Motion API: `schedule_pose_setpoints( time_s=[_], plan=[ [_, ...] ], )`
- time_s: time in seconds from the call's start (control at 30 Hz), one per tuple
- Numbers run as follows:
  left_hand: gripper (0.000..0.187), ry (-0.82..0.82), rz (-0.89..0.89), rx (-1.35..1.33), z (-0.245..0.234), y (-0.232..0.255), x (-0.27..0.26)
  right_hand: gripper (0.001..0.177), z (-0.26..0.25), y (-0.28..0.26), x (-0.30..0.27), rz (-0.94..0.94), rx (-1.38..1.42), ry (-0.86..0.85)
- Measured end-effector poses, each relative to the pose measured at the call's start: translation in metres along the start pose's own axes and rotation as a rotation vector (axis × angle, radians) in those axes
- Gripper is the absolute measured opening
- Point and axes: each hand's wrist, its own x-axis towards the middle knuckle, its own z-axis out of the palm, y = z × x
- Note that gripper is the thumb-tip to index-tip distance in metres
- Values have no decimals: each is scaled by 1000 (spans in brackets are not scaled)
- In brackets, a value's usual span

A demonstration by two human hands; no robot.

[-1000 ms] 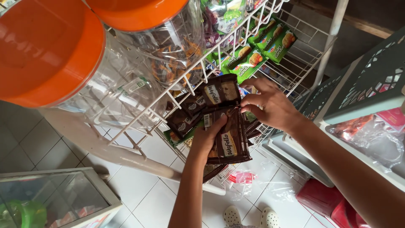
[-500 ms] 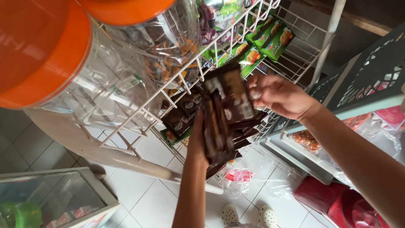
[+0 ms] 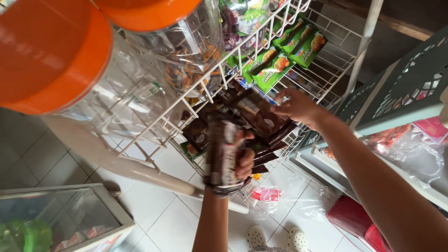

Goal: Organizes various snack packets and cookie boxes onto shelves and hanging strips in a small retail stall.

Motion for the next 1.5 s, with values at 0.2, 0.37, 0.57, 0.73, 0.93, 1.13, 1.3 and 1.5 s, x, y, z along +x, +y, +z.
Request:
schedule_pose_setpoints(
  time_s=[0.2,0.37,0.57,0.73,0.93,1.13,1.3,1.5],
  plan=[
    [72,-20,-50,257,-34,0,0,56,51,-12,-39,-273,-882,290],
    [88,-75,53,183,12,5,8,64,69,-65,-91,31,-1191,357],
    [77,-21,-63,-41,-11,0,4,62,61,-50,-91,-730,-356,-306],
    [75,-208,-25,-198,23,-20,13,48,78,-31,-87,-752,-668,12],
    [43,-141,50,-403,-5,-40,8,24,60,-42,-80,-1096,-766,318],
    [35,-181,143,-374,-35,-55,15,24,51,-32,-59,-1209,-909,320],
    [60,93,88,-109,-10,-24,21,25,46,-43,-56,-1267,-982,381],
    [71,652,113,485,11,43,36,17,43,-65,-36,-1141,-1108,531]
  ],
)
